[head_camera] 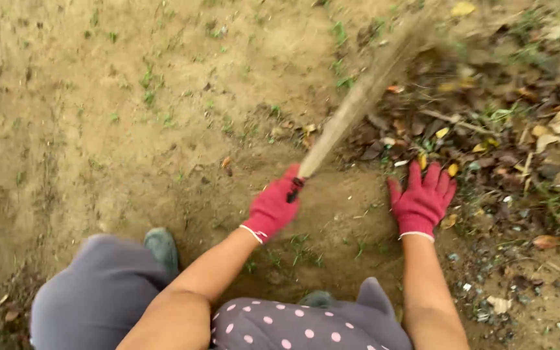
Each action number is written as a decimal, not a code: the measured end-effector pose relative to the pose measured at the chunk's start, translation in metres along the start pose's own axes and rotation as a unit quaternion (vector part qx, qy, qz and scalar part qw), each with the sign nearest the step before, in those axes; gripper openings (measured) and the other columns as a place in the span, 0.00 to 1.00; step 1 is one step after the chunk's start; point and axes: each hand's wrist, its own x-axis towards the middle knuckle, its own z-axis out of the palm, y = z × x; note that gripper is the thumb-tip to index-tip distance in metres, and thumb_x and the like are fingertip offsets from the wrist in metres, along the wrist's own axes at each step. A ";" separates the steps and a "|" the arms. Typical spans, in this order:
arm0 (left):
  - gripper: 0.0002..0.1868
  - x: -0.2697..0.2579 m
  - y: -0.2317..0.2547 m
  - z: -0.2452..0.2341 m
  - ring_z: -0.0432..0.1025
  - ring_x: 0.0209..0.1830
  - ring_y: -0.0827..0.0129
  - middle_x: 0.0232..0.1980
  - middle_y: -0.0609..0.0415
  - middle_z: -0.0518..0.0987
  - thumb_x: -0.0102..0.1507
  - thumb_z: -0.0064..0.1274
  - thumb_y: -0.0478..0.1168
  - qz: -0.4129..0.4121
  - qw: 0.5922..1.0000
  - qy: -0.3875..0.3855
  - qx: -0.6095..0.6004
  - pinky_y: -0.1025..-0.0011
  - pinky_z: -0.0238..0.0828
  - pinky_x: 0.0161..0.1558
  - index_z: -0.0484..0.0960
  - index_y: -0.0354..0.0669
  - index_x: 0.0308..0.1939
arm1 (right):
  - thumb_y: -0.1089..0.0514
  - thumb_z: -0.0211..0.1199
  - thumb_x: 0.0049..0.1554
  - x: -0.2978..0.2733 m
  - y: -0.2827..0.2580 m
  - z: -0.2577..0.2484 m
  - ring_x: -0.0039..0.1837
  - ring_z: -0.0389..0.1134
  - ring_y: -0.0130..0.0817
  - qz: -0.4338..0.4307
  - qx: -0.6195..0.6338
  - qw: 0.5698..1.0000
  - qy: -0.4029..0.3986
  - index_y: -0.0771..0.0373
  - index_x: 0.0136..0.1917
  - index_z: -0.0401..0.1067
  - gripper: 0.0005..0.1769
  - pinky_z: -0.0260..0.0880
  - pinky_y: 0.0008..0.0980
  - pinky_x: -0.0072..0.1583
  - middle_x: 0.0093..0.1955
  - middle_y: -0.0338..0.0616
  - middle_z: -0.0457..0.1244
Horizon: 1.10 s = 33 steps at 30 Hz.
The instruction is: Sweeping leaves and debris into a pile on dirt ground using a handheld broom.
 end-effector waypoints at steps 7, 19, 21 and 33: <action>0.45 -0.054 -0.179 0.010 0.79 0.42 0.47 0.48 0.40 0.82 0.58 0.55 0.41 -0.167 0.948 0.213 -0.165 0.54 0.76 0.45 0.53 0.54 0.78 | 0.28 0.60 0.64 -0.002 0.016 0.022 0.80 0.49 0.67 -0.033 -0.024 0.999 -0.032 0.57 0.76 0.67 0.40 0.42 0.69 0.79 0.79 0.62 0.52; 0.42 -0.124 -0.116 0.027 0.78 0.44 0.46 0.49 0.41 0.81 0.58 0.57 0.38 0.046 0.977 0.093 -0.185 0.53 0.75 0.43 0.59 0.47 0.76 | 0.34 0.63 0.67 0.009 0.005 0.004 0.81 0.43 0.77 0.063 0.055 0.994 -0.063 0.61 0.79 0.63 0.40 0.39 0.67 0.78 0.83 0.72 0.48; 0.39 -0.141 -0.144 0.004 0.80 0.39 0.50 0.46 0.47 0.79 0.60 0.52 0.39 -0.252 0.924 0.074 -0.279 0.58 0.81 0.37 0.55 0.49 0.75 | 0.36 0.65 0.67 0.010 0.002 -0.003 0.82 0.44 0.76 0.074 0.064 0.994 -0.052 0.63 0.80 0.62 0.39 0.41 0.64 0.79 0.83 0.74 0.47; 0.35 -0.078 -0.049 0.051 0.76 0.43 0.38 0.46 0.35 0.79 0.63 0.52 0.40 0.026 0.975 0.051 -0.214 0.46 0.72 0.43 0.59 0.45 0.74 | 0.39 0.65 0.68 0.004 0.009 0.015 0.82 0.45 0.73 0.099 0.091 0.991 -0.021 0.66 0.82 0.59 0.41 0.43 0.60 0.79 0.82 0.77 0.46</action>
